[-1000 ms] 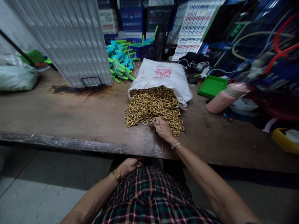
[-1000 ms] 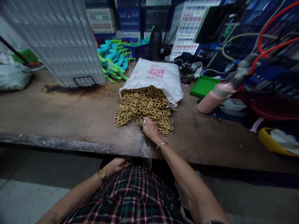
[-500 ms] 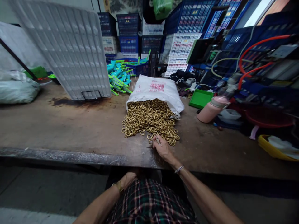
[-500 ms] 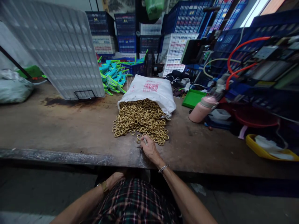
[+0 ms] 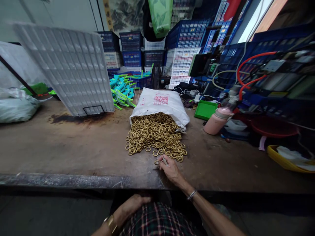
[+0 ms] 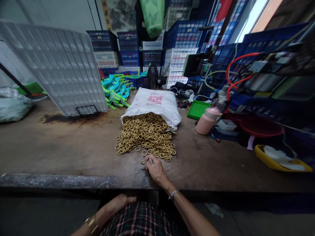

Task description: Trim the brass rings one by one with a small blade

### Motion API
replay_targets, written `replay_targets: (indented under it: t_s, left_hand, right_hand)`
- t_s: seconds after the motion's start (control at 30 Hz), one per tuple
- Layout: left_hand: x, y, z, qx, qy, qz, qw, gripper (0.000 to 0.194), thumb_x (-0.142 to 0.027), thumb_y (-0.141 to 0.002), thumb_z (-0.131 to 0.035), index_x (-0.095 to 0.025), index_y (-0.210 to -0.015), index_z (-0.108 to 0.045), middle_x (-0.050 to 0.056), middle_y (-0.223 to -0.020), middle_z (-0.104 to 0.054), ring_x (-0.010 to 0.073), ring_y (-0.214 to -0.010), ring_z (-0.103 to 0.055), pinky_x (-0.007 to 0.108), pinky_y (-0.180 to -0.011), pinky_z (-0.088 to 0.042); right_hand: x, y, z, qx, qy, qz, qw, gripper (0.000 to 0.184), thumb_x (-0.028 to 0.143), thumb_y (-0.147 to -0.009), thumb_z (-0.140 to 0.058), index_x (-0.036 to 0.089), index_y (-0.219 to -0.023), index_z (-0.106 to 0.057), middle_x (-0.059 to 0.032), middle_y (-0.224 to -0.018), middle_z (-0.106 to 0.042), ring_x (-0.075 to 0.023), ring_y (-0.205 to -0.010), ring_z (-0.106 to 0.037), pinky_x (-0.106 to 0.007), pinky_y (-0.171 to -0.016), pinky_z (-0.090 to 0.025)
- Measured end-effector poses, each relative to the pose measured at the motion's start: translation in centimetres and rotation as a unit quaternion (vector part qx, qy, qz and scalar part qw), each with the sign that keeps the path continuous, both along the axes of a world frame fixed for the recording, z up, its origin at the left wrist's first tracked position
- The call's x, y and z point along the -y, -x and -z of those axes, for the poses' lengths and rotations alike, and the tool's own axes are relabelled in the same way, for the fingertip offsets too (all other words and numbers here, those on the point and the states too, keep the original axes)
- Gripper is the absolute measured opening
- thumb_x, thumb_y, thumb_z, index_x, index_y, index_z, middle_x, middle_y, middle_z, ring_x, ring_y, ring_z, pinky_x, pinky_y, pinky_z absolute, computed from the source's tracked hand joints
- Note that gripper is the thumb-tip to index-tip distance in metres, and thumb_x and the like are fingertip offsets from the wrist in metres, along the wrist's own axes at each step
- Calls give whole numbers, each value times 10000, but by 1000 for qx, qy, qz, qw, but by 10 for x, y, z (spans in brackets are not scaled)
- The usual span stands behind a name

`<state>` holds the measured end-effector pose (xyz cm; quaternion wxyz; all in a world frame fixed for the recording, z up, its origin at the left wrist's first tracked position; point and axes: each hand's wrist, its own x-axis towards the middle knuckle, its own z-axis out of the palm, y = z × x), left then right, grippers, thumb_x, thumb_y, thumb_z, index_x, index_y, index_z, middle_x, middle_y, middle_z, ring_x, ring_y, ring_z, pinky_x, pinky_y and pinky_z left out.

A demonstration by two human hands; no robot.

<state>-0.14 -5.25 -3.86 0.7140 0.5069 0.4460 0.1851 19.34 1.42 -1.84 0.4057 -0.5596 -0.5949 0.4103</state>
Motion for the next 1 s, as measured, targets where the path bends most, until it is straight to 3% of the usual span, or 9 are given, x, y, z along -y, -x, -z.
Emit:
replay_targets:
  t_s: [0.07,0.13,0.27,0.37,0.47,0.6,1.0]
  left_hand:
    - [6,9,-21,-23,-16,43,999,263,-422,-757,-545,-202,-764,-687,14,-757,-644,212,-823,-563,310,-751,-440]
    - [9,13,-41,-45,-88,25,995,222,-375,-751,-570,-218,-866,-677,19,-877,-647,200,-881,-552,285,-793,-420]
    - [-3,-2,-62,-47,-104,-126,985,389,-444,-781,-506,-174,-1056,-560,32,-753,-609,143,-621,-546,226,-526,-417]
    - [-21,-21,-59,-16,-81,-221,972,478,-485,-755,-521,-136,-1080,-503,19,-697,-577,110,-522,-503,207,-455,-390]
    - [-31,-35,-53,68,-11,-248,966,484,-504,-718,-567,-137,-1028,-504,1,-694,-557,80,-487,-480,185,-425,-362]
    - [-32,-40,-49,119,30,-232,965,436,-492,-687,-625,-136,-926,-538,-25,-647,-527,47,-451,-440,169,-418,-330]
    - [-34,-42,-49,108,31,-193,975,355,-458,-688,-634,-150,-811,-507,-11,-658,-557,53,-460,-455,171,-424,-345]
  right_hand:
    - [1,1,-4,-4,7,-4,1000,102,292,-769,-459,203,-736,-496,52,-551,-495,-114,-546,-476,-223,-541,-366]
    - [2,3,-7,-11,11,-8,1000,111,304,-771,-460,205,-735,-494,52,-547,-493,-114,-543,-474,-222,-533,-365]
    - [7,11,-16,-24,27,-28,999,123,325,-772,-462,207,-757,-497,53,-552,-499,-107,-515,-451,-211,-487,-345]
    - [11,13,-21,-22,27,-37,999,128,330,-769,-467,207,-763,-504,52,-549,-511,-107,-517,-452,-214,-505,-355]
    - [15,11,-22,-20,33,-31,999,123,323,-754,-476,205,-767,-510,54,-543,-514,-107,-518,-462,-218,-522,-366]
    - [19,8,-21,-15,40,-38,998,114,311,-743,-487,200,-744,-514,53,-545,-521,-107,-545,-475,-220,-560,-378]
    - [12,14,-15,12,54,-36,998,145,338,-741,-479,200,-714,-512,56,-567,-497,-101,-566,-448,-214,-561,-369]
